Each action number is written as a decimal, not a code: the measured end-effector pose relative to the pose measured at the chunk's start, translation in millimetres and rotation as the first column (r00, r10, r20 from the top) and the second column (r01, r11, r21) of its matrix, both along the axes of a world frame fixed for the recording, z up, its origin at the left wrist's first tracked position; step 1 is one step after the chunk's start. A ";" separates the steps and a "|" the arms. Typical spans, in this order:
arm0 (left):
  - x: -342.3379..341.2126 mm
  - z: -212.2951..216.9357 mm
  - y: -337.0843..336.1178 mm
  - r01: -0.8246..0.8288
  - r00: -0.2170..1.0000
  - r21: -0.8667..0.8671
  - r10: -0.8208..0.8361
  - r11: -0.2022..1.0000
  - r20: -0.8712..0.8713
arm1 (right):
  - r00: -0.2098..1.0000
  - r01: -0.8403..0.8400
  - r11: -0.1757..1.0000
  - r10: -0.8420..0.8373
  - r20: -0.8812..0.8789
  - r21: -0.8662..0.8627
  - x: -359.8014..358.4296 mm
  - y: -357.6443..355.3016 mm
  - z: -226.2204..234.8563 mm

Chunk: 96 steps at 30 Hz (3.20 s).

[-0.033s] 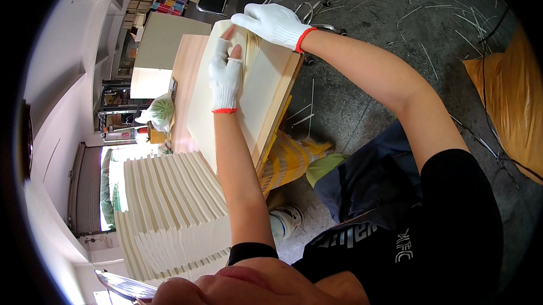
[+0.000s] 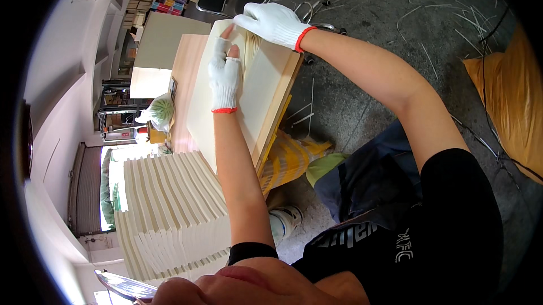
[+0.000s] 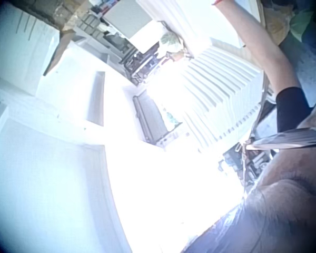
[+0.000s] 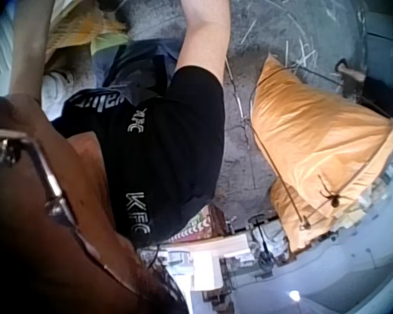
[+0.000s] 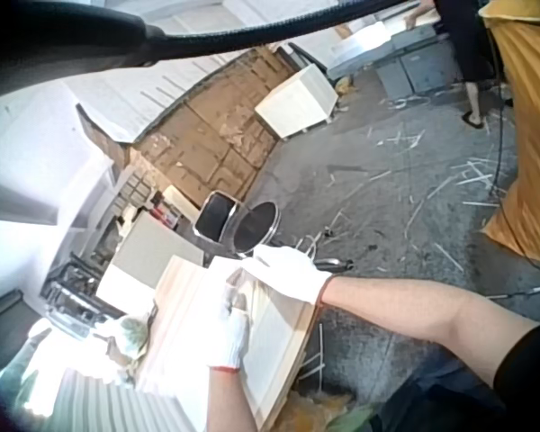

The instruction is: The person stacks white boards on a wooden table, applying a piece of adhesive tape to the edge of a board before adding it to a large vertical stack.

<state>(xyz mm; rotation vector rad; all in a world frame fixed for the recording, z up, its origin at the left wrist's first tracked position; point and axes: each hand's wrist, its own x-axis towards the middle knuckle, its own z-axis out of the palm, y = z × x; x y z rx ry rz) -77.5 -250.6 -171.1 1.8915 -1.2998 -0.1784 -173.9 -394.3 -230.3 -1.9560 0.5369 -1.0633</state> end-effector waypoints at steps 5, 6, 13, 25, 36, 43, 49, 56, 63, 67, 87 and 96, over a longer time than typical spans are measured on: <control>13.5 -5.6 -0.7 0.045 0.953 0.052 -0.058 0.998 0.296 | 0.999 0.041 0.998 -0.040 0.011 -0.040 11.2 -2.4 -7.2; 9.9 -4.8 -2.5 0.066 0.934 0.036 -0.075 0.997 0.349 | 0.999 0.046 0.998 -0.045 0.018 -0.043 10.6 -3.0 -7.8; 7.2 -1.7 -2.3 -0.017 0.987 0.135 -0.005 0.991 0.161 | 1.000 0.027 0.999 -0.027 0.000 -0.023 8.6 -5.0 -7.3; 10.0 -2.6 -1.3 0.009 0.961 0.129 -0.045 0.992 0.273 | 0.996 0.067 0.997 -0.065 0.055 -0.035 10.3 -3.4 -10.2; -4.7 1.7 -1.5 0.012 0.996 0.042 -0.016 0.999 0.088 | 0.998 0.033 0.999 -0.034 0.051 0.025 5.3 -1.8 -8.5; 7.1 -5.9 -2.3 0.035 0.939 0.077 -0.059 0.996 0.338 | 0.997 0.050 0.998 -0.052 0.057 0.044 7.2 -0.2 -8.1; 7.3 -5.7 -3.5 -0.001 0.947 0.095 -0.029 0.995 0.320 | 0.997 0.040 0.998 -0.044 0.062 0.056 6.4 -1.3 -8.6; 16.5 -12.3 -6.6 0.050 0.958 0.056 -0.064 0.997 0.280 | 0.997 0.018 0.999 -0.021 0.068 0.046 3.0 -4.0 -7.3; -5.5 1.8 1.5 -0.088 0.919 0.092 0.045 0.992 0.391 | 0.912 -0.011 0.970 -0.090 -0.399 -0.244 -31.5 -25.3 4.0; 3.5 2.0 1.2 0.025 0.918 0.090 -0.059 0.996 0.392 | 0.935 -0.100 0.730 -0.163 -0.315 -0.676 -31.0 -29.4 8.2; 6.4 -2.5 -4.8 -0.007 0.975 0.107 -0.016 0.994 0.220 | 0.996 0.029 0.970 -0.047 -0.070 -0.240 -4.4 -8.8 -8.5; -4.4 3.6 -1.6 0.011 0.979 0.081 -0.027 0.997 0.204 | 0.995 0.010 0.981 -0.030 -0.100 -0.193 -6.1 -6.0 -6.9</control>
